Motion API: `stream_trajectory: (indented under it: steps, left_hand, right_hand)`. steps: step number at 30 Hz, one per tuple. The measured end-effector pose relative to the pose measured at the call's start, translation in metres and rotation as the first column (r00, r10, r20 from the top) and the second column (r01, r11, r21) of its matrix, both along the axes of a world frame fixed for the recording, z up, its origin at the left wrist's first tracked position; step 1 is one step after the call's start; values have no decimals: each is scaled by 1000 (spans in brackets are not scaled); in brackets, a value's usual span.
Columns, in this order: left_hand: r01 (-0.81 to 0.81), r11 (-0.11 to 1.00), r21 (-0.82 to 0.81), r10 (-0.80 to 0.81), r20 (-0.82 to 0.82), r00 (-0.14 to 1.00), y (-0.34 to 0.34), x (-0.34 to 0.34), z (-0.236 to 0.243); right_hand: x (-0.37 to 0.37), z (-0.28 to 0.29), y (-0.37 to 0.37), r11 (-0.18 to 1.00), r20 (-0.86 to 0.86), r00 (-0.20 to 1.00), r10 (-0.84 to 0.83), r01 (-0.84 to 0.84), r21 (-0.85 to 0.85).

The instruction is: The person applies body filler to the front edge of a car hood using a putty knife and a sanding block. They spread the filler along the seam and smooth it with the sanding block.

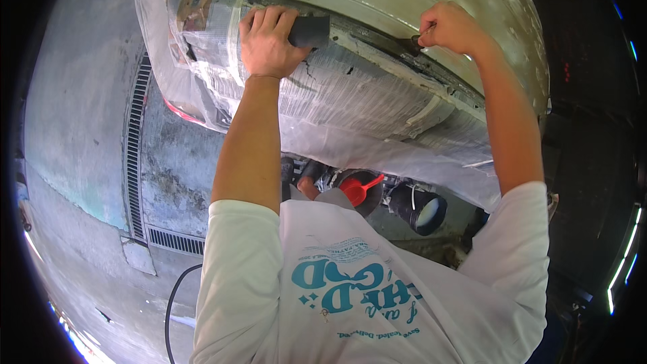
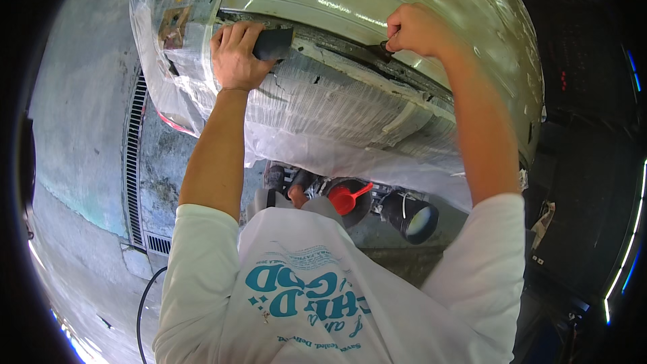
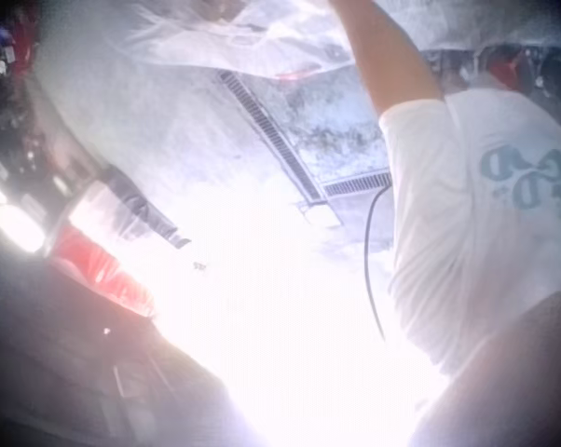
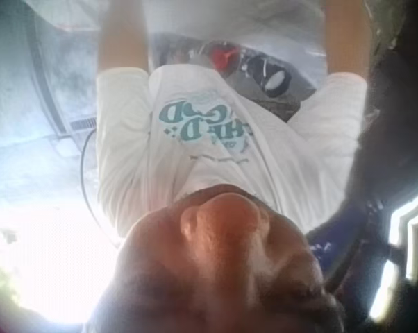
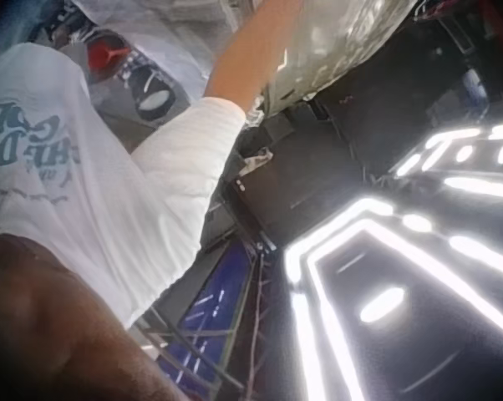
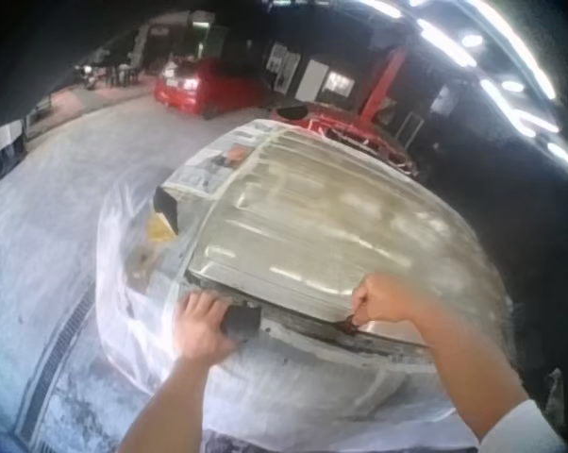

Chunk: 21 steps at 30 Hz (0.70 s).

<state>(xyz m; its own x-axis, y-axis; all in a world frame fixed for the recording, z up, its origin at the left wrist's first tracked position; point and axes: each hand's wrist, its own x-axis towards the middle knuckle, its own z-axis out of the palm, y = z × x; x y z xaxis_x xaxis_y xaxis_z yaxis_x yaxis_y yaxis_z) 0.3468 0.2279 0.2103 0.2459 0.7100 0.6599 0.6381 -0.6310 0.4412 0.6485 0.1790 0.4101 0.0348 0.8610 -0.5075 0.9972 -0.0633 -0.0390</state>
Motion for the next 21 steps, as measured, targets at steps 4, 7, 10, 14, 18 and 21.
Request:
stream_trajectory:
  steps: [4, 7, 10, 14, 18, 21]
  left_hand:
    - [6, 999, -45, -7, -27, 1000, 1, -4, 6]
    - [-1, 1000, -29, 0, -25, 1000, 2, -4, 5]
    - [9, 1000, -23, -9, -12, 1000, 3, -3, 4]
    - [-3, 1000, -26, 3, -20, 1000, 1, -4, 2]
    - [-13, 1000, -8, 13, 28, 1000, -1, -1, 1]
    - [0, 1000, -17, 1, 8, 1000, 1, 0, 5]
  right_hand:
    - [3, 2, 13, 999, -46, 998, 42, -42, 7]
    - [-29, 8, -14, 991, 138, 990, -10, -9, 135]
    - [-34, 4, -38, 966, 243, 969, 33, -93, 240]
    - [-48, -6, -60, 952, 331, 944, -9, -93, 292]
    - [-28, -9, -46, 957, 203, 977, -70, 8, 289]
    - [7, 5, -4, 999, 29, 999, -38, 39, -35]
